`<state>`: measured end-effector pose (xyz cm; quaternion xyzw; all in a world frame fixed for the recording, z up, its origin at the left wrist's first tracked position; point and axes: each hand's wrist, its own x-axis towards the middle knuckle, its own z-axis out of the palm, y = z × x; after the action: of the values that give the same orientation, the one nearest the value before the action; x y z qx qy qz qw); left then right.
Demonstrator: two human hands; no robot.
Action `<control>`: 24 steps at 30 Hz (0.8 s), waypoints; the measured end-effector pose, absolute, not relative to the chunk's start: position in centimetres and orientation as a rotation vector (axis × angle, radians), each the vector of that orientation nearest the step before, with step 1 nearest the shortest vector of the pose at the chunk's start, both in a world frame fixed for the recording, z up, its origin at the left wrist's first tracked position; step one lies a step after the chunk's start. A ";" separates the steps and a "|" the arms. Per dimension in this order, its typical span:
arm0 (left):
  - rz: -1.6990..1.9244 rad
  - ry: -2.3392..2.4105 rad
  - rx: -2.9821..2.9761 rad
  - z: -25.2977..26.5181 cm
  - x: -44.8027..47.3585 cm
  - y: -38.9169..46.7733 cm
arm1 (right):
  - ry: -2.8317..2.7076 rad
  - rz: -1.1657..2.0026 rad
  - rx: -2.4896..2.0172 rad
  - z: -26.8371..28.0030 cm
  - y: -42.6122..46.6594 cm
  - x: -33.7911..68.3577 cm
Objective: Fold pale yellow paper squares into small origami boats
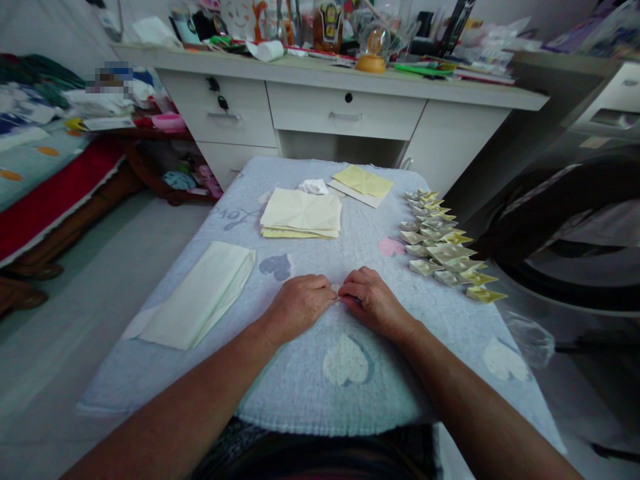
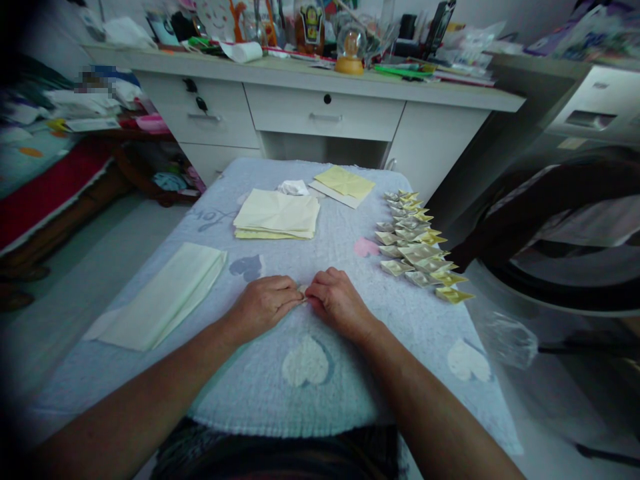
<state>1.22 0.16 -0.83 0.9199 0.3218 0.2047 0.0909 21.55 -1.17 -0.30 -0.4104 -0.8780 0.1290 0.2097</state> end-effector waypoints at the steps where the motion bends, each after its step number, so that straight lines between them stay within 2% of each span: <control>1: 0.614 0.956 2.720 -0.9 1.2 0.2 | -2.440 0.363 -1.147 -0.3 -1.2 21.5; 24: 0.589 0.957 2.718 -0.8 1.1 0.1 | -2.357 0.308 -1.312 -0.2 -1.8 21.2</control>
<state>1.14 0.09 -0.80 0.9195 0.3237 0.1992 0.1003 21.23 -1.79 -0.18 -0.4723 -0.8485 0.1108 0.2115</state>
